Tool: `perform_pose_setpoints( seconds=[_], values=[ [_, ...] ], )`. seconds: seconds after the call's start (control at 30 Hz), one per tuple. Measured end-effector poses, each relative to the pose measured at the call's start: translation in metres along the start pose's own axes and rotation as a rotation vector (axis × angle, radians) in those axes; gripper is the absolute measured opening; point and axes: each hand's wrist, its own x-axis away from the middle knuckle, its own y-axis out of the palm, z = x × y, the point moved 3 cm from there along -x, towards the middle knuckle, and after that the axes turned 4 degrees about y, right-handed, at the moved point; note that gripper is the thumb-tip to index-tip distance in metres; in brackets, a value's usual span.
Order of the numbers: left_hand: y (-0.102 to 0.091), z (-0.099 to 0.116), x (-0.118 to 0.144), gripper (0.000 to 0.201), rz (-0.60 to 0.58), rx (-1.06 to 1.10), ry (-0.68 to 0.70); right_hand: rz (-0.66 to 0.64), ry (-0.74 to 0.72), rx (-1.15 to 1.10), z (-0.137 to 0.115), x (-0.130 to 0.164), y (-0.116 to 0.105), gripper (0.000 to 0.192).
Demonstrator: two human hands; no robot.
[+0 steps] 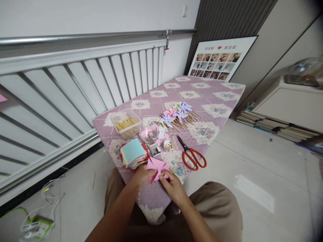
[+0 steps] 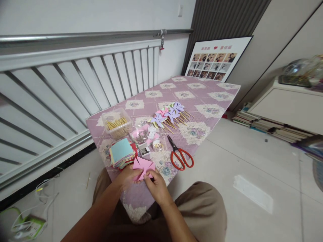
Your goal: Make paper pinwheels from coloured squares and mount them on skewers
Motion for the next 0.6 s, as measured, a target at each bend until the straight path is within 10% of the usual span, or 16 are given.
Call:
perform_pose_setpoints(
  seconds=[0.6],
  values=[
    [-0.0043, -0.0054, 0.0015, 0.022, -0.013, 0.079, 0.139, 0.074, 0.037, 0.01, 0.0025, -0.004, 0.0036, 0.019]
  ],
)
